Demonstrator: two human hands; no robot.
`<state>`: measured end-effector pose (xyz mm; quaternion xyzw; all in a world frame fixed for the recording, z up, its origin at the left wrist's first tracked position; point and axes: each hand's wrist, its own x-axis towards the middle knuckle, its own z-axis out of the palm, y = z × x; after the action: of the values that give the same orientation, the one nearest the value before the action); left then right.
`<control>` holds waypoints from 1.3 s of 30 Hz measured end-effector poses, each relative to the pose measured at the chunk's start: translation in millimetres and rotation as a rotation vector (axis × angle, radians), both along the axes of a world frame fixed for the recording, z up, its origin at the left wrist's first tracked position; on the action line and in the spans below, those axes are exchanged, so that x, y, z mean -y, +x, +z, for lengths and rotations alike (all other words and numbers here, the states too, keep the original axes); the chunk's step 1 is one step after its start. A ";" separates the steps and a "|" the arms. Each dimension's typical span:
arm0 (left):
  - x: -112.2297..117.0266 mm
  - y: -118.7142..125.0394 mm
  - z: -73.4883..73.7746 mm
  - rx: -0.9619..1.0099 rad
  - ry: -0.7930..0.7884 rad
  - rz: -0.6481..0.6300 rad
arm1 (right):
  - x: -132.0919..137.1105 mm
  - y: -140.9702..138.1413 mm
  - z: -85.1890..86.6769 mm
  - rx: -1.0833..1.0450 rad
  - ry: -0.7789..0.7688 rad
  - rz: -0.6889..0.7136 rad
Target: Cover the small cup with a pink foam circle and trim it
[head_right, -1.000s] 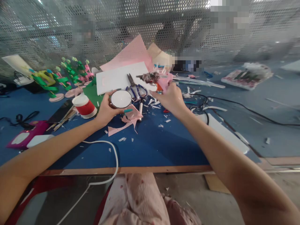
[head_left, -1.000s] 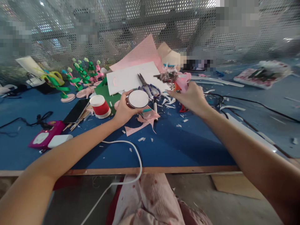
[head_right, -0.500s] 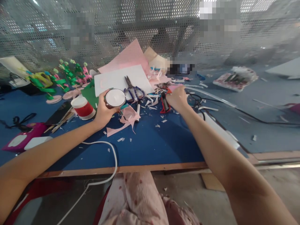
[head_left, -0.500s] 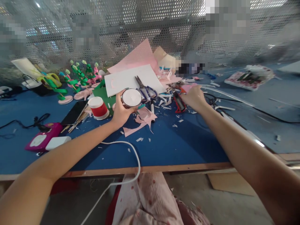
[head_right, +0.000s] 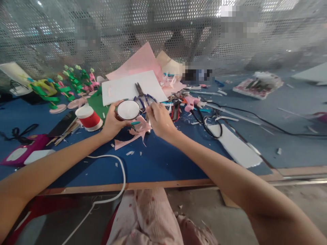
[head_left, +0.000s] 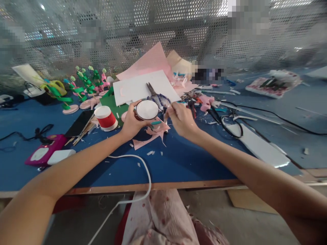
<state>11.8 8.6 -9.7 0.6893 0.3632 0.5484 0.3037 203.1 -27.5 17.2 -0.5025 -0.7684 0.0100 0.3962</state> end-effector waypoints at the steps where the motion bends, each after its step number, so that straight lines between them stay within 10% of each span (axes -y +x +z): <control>1: 0.6 0.0 0.4 -0.011 0.011 0.004 | 0.7 -3.6 -2.8 -0.025 -0.021 0.016; 17: 2.2 1.3 0.6 0.009 -0.008 -0.073 | 0.4 -12.8 -4.6 -0.218 -0.074 0.011; 29: -11.2 -9.7 4.9 0.247 -0.003 0.187 | -36.6 61.9 4.0 0.178 -0.046 -0.556; 33: -10.1 -8.9 11.3 0.319 0.023 0.267 | -19.7 27.4 8.0 0.218 0.101 -0.372; 39: -11.1 -7.8 9.1 0.357 0.026 0.273 | -15.8 -56.4 -4.8 0.510 0.072 0.285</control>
<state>4.0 19.7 -0.6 0.5295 0.3867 0.7023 0.2773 146.7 -11.7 12.5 -0.3614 -0.9059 -0.0883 0.2022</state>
